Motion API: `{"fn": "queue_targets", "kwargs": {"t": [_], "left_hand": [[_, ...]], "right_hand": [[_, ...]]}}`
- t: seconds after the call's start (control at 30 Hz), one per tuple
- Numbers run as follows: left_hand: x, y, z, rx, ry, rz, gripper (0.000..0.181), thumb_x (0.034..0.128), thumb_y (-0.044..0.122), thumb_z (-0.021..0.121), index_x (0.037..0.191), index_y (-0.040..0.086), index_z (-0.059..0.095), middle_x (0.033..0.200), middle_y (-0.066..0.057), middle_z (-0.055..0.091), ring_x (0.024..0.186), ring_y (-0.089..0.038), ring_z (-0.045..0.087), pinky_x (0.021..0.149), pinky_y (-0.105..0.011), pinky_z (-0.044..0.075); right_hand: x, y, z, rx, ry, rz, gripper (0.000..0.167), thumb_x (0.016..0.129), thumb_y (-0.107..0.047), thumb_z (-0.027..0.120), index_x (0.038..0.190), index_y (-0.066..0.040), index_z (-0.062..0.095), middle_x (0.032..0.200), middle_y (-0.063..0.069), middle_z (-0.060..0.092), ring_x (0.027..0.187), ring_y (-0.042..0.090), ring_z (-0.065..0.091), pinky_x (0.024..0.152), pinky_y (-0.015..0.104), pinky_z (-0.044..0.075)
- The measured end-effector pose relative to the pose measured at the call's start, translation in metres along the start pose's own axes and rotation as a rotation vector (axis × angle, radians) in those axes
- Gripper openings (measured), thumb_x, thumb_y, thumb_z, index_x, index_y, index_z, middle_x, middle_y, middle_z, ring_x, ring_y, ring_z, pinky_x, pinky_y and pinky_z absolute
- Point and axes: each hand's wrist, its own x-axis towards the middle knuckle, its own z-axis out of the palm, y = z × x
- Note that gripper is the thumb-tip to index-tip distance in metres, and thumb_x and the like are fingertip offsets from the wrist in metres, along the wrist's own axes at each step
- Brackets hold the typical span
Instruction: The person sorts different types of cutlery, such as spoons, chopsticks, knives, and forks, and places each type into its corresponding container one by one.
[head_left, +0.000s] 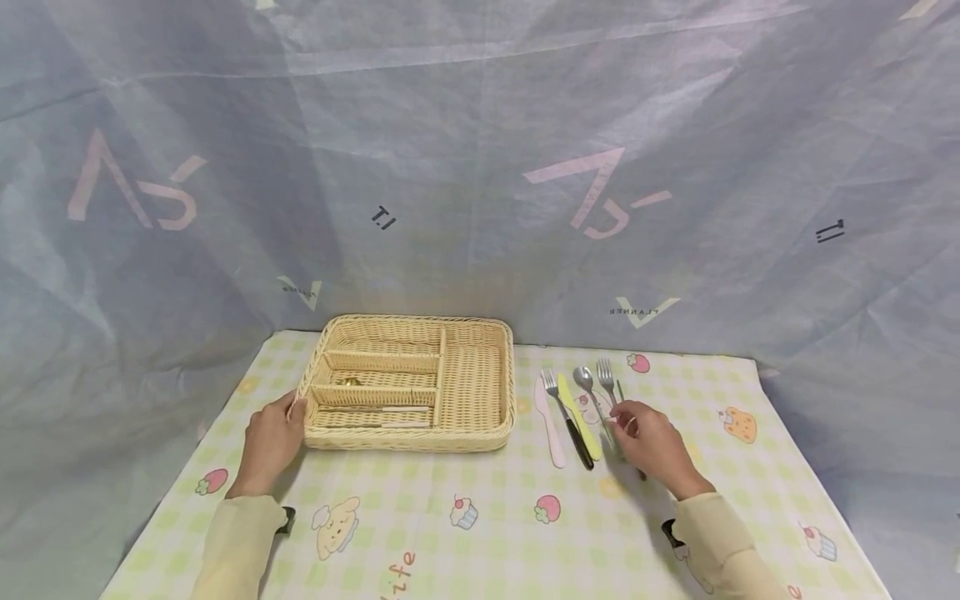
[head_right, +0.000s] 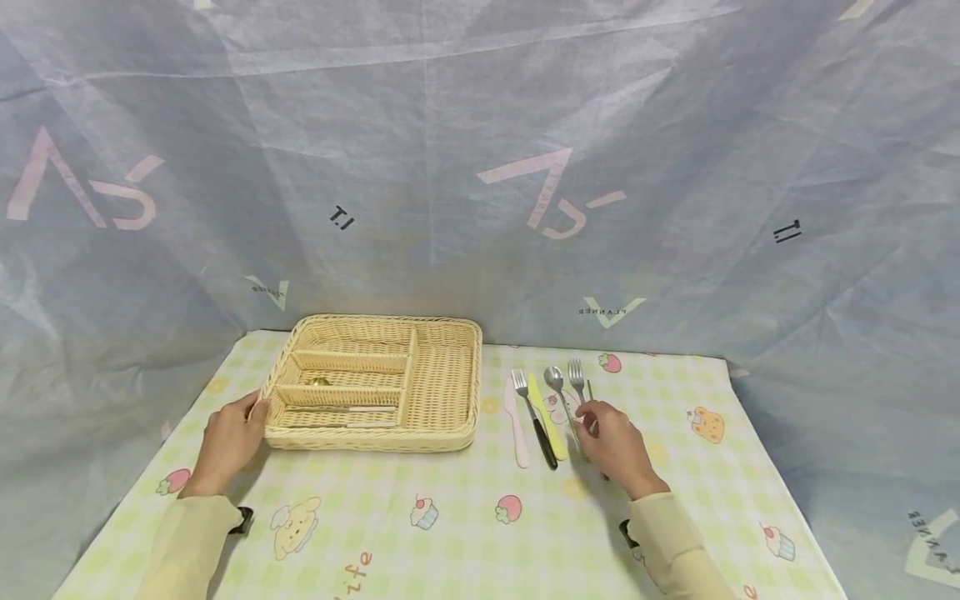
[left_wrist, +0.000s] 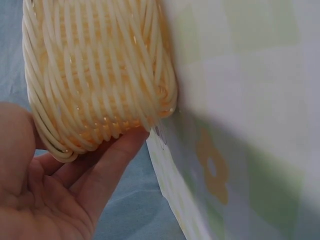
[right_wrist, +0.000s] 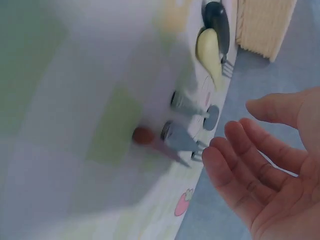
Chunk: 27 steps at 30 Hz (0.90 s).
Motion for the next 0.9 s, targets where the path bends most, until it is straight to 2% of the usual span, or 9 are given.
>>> {"fn": "queue_targets", "kwargs": {"t": [0.13,0.4,0.63,0.9], "left_hand": [[0.000,0.000,-0.001,0.000,0.003,0.009,0.050,0.1166,0.023,0.043,0.153,-0.011,0.051,0.132,-0.039,0.064,0.116,-0.062,0.063,0.094,-0.075,0.049],[0.000,0.001,0.000,0.000,-0.003,-0.018,0.050,0.1165,0.024,0.043,0.153,-0.009,0.051,0.135,-0.038,0.063,0.123,-0.063,0.058,0.099,-0.075,0.047],[0.000,0.001,0.000,0.007,-0.001,-0.016,0.050,0.1166,0.024,0.043,0.153,-0.009,0.052,0.134,-0.038,0.064,0.122,-0.063,0.059,0.096,-0.075,0.048],[-0.001,0.000,0.001,0.006,0.009,-0.019,0.049,0.1164,0.024,0.043,0.152,-0.009,0.053,0.133,-0.038,0.064,0.122,-0.063,0.059,0.096,-0.075,0.048]], "right_hand": [[0.003,0.006,-0.004,-0.017,0.018,0.029,0.018,0.100,-0.006,0.070,0.116,0.000,0.073,0.087,0.003,0.069,0.065,0.013,0.057,0.053,0.031,0.046],[0.008,0.017,-0.012,-0.079,0.060,0.083,0.017,0.099,-0.006,0.068,0.112,0.003,0.073,0.088,0.008,0.071,0.072,0.020,0.063,0.059,0.038,0.050],[0.013,0.028,-0.010,-0.109,0.043,0.105,0.018,0.097,-0.007,0.070,0.110,0.006,0.073,0.087,0.012,0.073,0.069,0.022,0.065,0.057,0.040,0.052],[0.017,0.030,-0.007,-0.118,0.004,0.129,0.017,0.097,-0.008,0.071,0.108,0.006,0.074,0.085,0.013,0.074,0.066,0.022,0.065,0.057,0.040,0.052]]}}
